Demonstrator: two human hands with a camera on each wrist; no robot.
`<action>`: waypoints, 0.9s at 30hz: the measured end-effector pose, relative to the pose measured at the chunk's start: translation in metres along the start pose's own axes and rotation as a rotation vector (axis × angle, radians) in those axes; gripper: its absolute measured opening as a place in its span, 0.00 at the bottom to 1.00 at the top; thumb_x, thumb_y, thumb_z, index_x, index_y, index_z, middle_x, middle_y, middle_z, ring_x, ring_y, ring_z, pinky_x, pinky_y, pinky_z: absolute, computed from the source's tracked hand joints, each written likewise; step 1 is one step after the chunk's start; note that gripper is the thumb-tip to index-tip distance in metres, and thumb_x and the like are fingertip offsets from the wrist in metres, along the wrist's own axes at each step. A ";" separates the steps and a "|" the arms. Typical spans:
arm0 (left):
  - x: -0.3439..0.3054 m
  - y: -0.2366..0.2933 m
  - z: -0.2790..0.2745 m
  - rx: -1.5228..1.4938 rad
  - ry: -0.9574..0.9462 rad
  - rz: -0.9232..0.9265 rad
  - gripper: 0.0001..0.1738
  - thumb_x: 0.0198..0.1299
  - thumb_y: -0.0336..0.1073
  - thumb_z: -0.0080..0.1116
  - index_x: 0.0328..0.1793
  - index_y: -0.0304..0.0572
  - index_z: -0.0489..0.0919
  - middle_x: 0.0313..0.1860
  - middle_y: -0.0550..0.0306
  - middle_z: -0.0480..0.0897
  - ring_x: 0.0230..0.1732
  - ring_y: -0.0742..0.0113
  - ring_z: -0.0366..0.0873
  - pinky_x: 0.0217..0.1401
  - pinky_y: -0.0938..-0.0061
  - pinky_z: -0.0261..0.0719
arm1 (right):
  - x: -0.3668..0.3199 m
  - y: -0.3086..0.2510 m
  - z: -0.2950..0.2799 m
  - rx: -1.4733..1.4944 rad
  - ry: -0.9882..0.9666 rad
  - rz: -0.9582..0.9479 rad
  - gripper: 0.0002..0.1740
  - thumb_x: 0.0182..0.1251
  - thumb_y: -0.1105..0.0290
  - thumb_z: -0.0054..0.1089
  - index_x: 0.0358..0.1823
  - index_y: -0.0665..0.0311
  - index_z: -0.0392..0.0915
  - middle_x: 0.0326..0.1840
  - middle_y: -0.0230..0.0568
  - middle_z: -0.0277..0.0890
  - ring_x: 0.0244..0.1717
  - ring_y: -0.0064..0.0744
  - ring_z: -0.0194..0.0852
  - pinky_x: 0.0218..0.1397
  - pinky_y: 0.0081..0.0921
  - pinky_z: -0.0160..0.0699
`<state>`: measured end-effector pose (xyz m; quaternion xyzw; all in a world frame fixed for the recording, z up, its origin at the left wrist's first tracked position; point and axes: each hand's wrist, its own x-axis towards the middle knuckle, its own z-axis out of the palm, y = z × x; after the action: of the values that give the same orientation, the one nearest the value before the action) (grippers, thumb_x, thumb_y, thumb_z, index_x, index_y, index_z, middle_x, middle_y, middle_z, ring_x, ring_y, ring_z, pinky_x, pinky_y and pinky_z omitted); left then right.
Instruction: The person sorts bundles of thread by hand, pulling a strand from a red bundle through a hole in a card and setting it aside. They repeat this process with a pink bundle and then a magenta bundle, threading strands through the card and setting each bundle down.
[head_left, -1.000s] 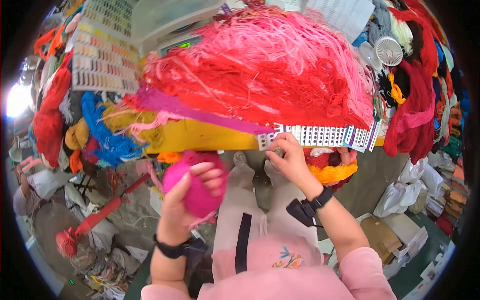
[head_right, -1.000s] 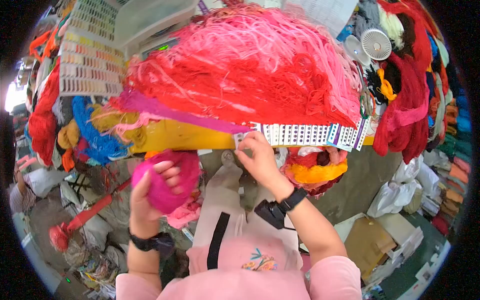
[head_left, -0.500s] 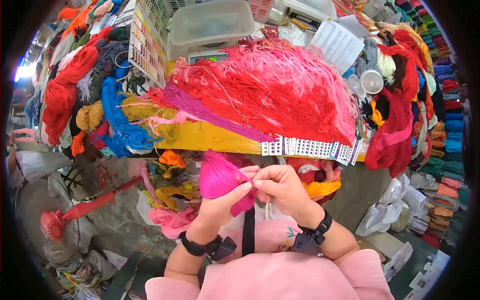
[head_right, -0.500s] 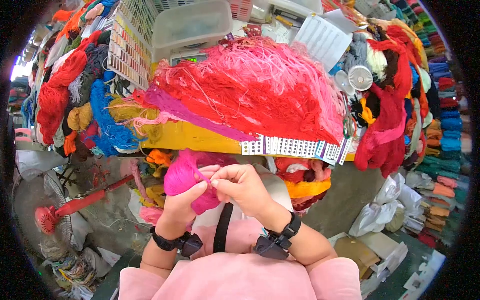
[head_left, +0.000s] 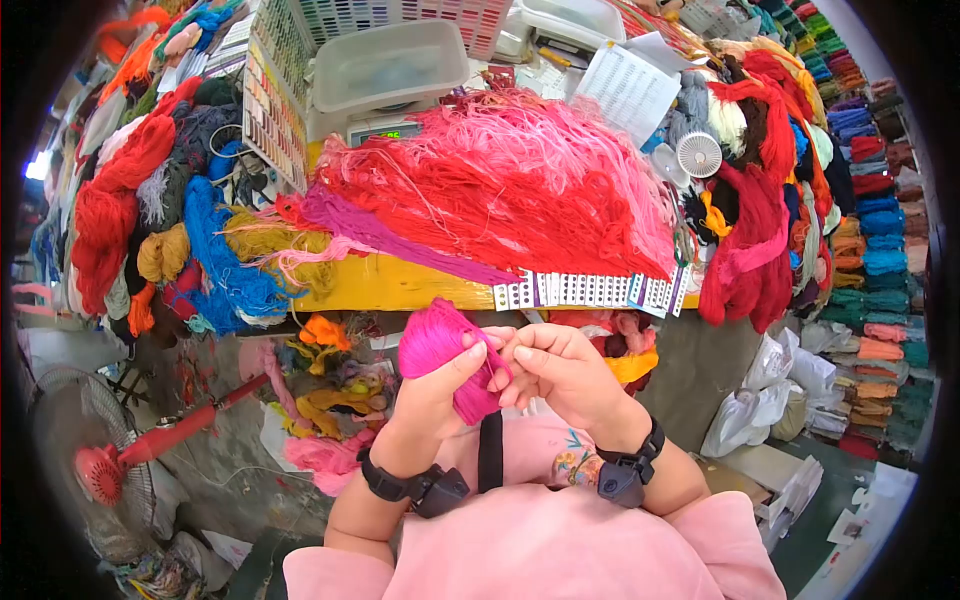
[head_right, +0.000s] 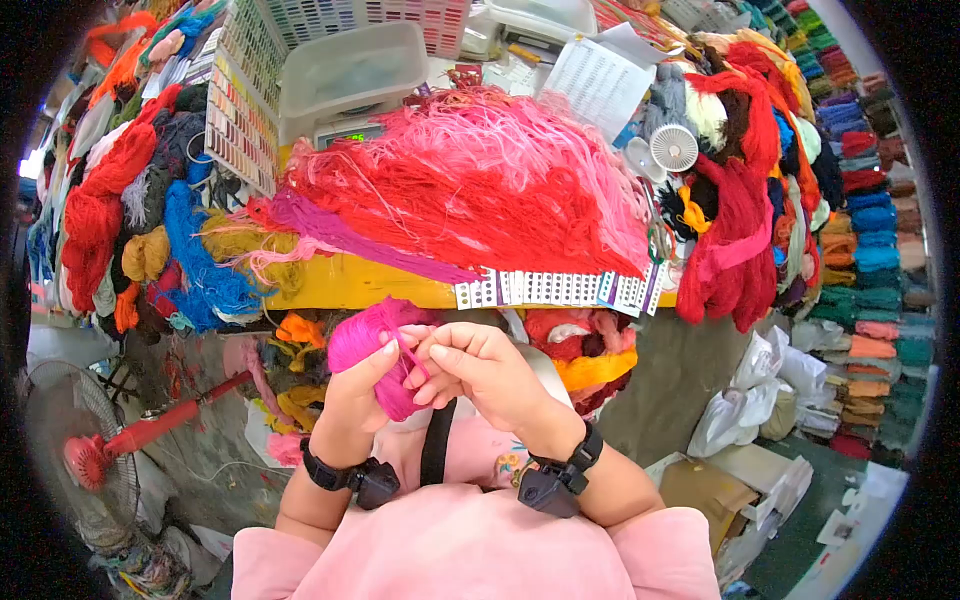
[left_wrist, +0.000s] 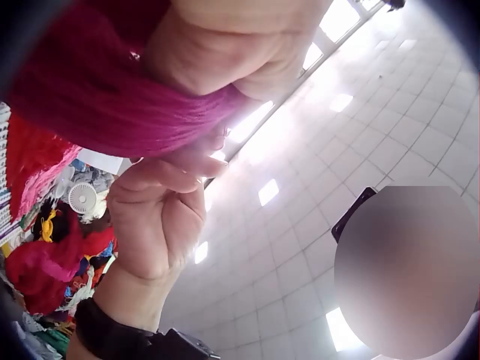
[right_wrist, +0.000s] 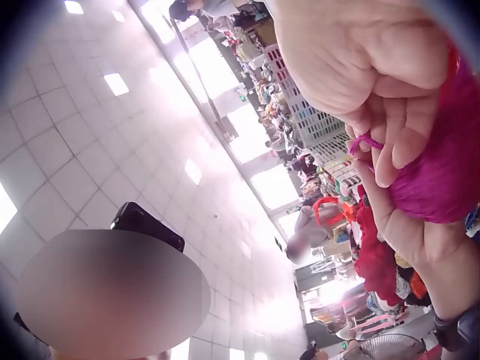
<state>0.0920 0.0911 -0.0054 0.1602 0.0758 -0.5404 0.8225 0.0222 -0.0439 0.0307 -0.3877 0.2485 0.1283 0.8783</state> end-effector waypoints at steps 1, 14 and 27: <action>0.000 0.002 0.003 0.061 0.018 0.017 0.14 0.57 0.31 0.44 0.48 0.32 0.69 0.28 0.52 0.72 0.27 0.65 0.70 0.33 0.68 0.72 | 0.000 0.001 -0.001 0.032 0.010 0.009 0.09 0.59 0.70 0.47 0.37 0.69 0.69 0.29 0.42 0.74 0.25 0.26 0.75 0.25 0.16 0.73; -0.004 0.004 0.002 0.158 0.160 0.069 0.14 0.56 0.31 0.46 0.45 0.28 0.70 0.29 0.53 0.75 0.29 0.67 0.73 0.34 0.76 0.72 | 0.003 0.008 0.007 -0.066 0.101 -0.053 0.04 0.53 0.74 0.54 0.28 0.67 0.75 0.23 0.36 0.74 0.17 0.15 0.66 0.19 0.10 0.63; -0.008 -0.002 -0.016 0.079 -0.080 0.137 0.20 0.61 0.38 0.36 0.54 0.32 0.65 0.53 0.46 0.68 0.53 0.61 0.66 0.57 0.67 0.62 | 0.005 0.001 0.006 0.065 0.055 0.000 0.09 0.60 0.68 0.46 0.33 0.66 0.73 0.13 0.22 0.58 0.13 0.10 0.45 0.15 0.11 0.43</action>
<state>0.0872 0.1029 -0.0189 0.1755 0.0106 -0.4914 0.8530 0.0283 -0.0389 0.0306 -0.3625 0.2765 0.1094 0.8833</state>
